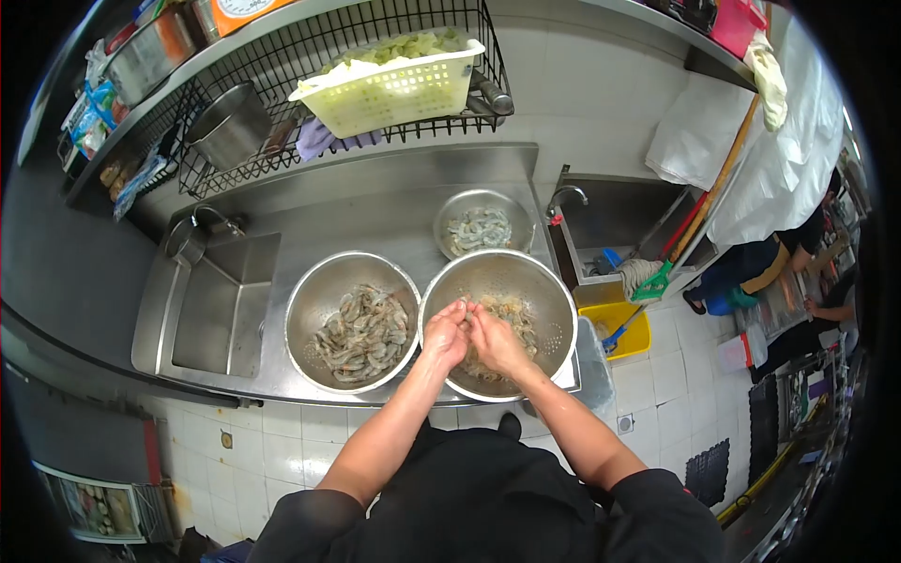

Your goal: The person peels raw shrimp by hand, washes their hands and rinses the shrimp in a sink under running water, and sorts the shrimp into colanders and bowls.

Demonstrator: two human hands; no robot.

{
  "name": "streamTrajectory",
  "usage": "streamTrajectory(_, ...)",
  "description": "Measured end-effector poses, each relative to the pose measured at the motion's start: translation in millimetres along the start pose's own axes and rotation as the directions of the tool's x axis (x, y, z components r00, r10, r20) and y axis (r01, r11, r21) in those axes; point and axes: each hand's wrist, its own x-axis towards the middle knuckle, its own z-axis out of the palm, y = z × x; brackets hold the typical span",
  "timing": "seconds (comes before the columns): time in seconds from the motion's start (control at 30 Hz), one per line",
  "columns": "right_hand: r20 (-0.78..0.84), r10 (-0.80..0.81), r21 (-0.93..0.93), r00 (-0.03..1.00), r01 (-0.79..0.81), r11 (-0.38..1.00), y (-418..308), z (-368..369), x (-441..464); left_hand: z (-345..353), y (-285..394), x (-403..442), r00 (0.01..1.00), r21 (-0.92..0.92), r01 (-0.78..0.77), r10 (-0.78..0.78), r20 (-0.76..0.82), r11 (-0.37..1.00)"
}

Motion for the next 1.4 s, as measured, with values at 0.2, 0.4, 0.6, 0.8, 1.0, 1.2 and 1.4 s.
streamTrajectory(0.2, 0.048, 0.130, 0.027, 0.990, -0.131, 0.991, 5, -6, 2, 0, -11, 10, 0.996, 0.040, -0.027, 0.030, -0.082, 0.999)
streamTrajectory(0.4, 0.138, 0.166, -0.133, 0.976, -0.148, 0.980, -14, -25, -6, -1, 7, 19, 0.992, 0.145, -0.088, 0.100, -0.078, 0.985)
streamTrajectory(0.6, 0.018, 0.054, -0.297, 0.998, -0.047, 0.954, 23, -29, -7, 13, 23, -4, 0.997, 0.626, 0.062, -0.080, 0.000, 0.777)
streamTrajectory(0.8, -0.028, 0.301, 0.238, 0.953, -0.286, 0.928, 9, -28, 10, 21, 7, -21, 0.977, 0.746, -0.165, 0.007, 0.211, 0.645)
streamTrajectory(1.0, -0.031, 0.260, 0.186, 0.965, -0.250, 0.950, 6, -29, 12, 23, 7, -33, 0.960, 0.831, -0.275, 0.090, 0.265, 0.484)
streamTrajectory(1.2, 0.032, 0.269, 0.335, 0.963, -0.264, 0.905, -4, -34, 13, 34, 17, -45, 0.951, 0.874, -0.308, 0.116, 0.286, 0.374)
streamTrajectory(1.4, 0.052, 0.243, 0.296, 0.969, -0.247, 0.923, -7, -36, 17, 25, 9, -40, 0.904, 0.829, -0.422, 0.246, 0.350, 0.367)
